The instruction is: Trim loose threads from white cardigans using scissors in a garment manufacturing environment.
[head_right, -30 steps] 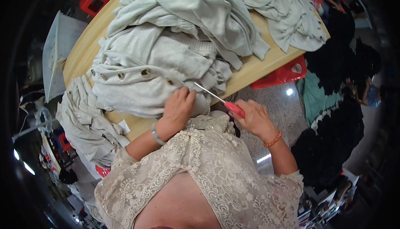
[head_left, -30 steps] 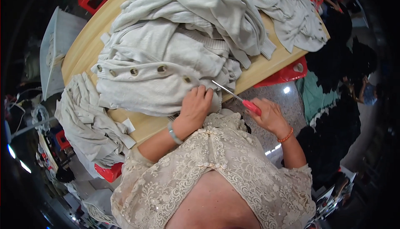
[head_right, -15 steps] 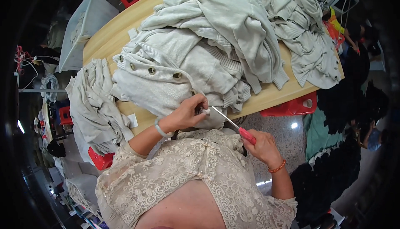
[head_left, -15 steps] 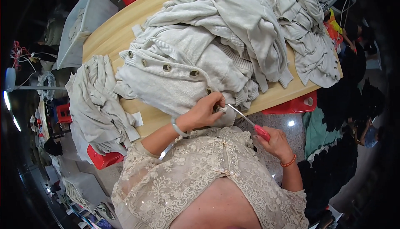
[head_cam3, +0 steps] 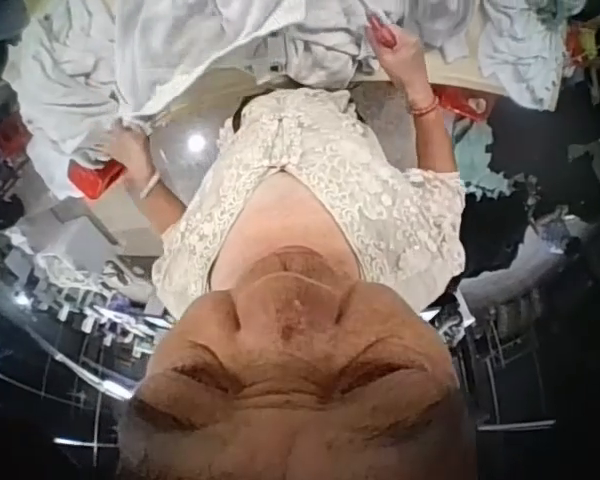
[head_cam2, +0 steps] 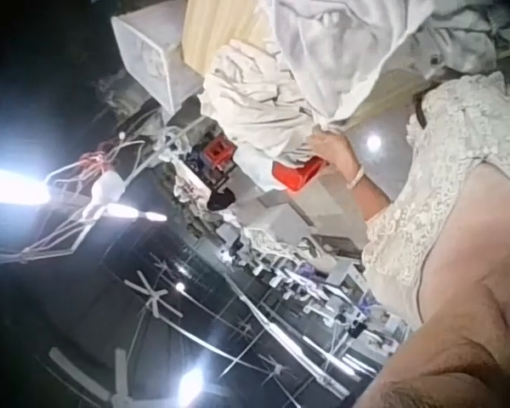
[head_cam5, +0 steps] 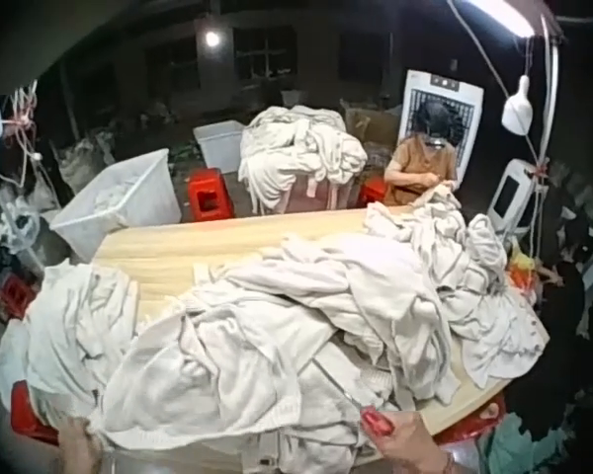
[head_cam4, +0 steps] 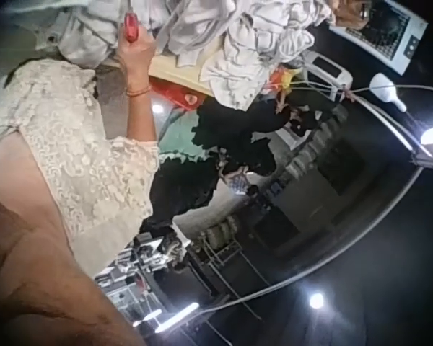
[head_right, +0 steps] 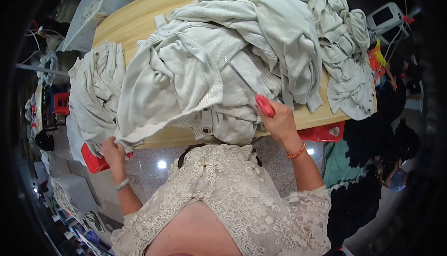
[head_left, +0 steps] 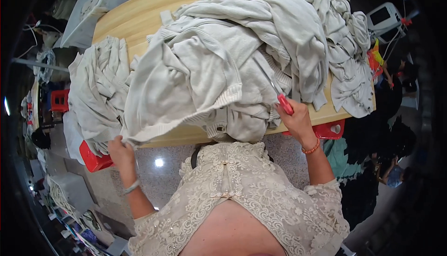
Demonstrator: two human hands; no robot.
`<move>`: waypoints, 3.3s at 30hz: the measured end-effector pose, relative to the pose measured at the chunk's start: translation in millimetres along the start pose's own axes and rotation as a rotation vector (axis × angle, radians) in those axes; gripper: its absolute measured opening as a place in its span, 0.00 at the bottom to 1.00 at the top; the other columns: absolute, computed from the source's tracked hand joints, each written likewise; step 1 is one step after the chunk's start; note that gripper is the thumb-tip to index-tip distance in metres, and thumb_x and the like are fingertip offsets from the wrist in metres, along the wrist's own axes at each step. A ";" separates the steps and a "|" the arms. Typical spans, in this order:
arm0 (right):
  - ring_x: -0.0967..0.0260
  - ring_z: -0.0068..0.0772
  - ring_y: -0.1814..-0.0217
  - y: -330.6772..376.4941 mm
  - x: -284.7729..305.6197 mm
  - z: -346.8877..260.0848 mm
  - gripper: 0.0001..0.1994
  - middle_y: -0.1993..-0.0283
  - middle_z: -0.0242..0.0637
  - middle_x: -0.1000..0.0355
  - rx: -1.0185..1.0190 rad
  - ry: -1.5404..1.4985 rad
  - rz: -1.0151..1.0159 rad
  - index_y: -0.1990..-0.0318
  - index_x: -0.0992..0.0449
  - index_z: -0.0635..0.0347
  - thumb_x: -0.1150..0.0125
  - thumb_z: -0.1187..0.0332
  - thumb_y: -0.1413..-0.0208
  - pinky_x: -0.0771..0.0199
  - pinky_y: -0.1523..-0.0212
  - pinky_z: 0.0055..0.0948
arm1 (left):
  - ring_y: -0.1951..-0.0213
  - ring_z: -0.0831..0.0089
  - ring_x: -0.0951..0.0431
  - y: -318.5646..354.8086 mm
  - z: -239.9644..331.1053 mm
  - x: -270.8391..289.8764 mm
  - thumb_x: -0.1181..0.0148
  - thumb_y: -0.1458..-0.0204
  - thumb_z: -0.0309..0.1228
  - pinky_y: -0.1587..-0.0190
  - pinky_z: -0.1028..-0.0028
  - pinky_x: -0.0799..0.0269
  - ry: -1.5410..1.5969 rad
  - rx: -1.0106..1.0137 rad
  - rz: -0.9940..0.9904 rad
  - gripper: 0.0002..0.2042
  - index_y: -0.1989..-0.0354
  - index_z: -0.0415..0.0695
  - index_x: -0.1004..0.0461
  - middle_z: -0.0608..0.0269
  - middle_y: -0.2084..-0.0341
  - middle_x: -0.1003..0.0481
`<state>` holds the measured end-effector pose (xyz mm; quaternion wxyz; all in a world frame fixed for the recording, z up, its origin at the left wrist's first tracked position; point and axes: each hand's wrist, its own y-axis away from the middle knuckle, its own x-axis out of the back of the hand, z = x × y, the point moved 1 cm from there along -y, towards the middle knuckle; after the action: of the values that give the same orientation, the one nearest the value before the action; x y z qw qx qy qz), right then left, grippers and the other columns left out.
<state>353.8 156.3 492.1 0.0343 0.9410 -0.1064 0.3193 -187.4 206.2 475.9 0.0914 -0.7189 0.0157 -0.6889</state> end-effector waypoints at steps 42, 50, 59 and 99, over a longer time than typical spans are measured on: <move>0.26 0.52 0.63 -145.0 -223.9 -233.4 0.17 0.68 0.52 0.25 0.539 0.230 -1.218 0.65 0.25 0.66 0.34 0.62 0.58 0.28 0.61 0.44 | 0.76 0.64 0.23 -56.3 -57.0 173.4 0.40 0.46 0.29 0.78 0.72 0.30 1.532 -0.738 0.308 0.09 0.69 0.35 0.30 0.49 0.75 0.24; 0.27 0.37 0.73 -147.1 -269.2 -290.1 0.18 0.74 0.44 0.25 0.404 -0.309 -1.252 0.68 0.27 0.70 0.32 0.60 0.55 0.31 0.70 0.37 | 0.51 0.59 0.24 -67.8 -178.3 233.4 0.45 0.41 0.26 0.47 0.63 0.25 0.464 0.047 1.036 0.20 0.40 0.37 0.34 0.45 0.47 0.30; 0.34 0.30 0.78 -93.9 -318.5 -348.4 0.11 0.79 0.39 0.31 0.523 -0.893 -0.926 0.71 0.29 0.66 0.38 0.66 0.49 0.34 0.74 0.33 | 0.42 0.63 0.31 -160.5 -244.0 271.6 0.45 0.42 0.27 0.41 0.65 0.34 1.241 0.234 0.435 0.22 0.38 0.46 0.33 0.53 0.43 0.32; 0.23 0.41 0.63 46.5 65.4 -44.0 0.18 0.62 0.46 0.22 -0.312 0.369 0.308 0.55 0.23 0.65 0.30 0.68 0.53 0.25 0.61 0.32 | 0.63 0.83 0.29 -289.0 247.9 85.7 0.37 0.54 0.28 0.58 0.83 0.34 1.040 -0.707 -0.700 0.16 0.54 0.41 0.25 0.71 0.63 0.27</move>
<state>368.0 105.2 566.6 0.1484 0.8231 -0.2878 0.4665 33.3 504.7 596.4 -0.3925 -0.2472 0.0478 -0.8846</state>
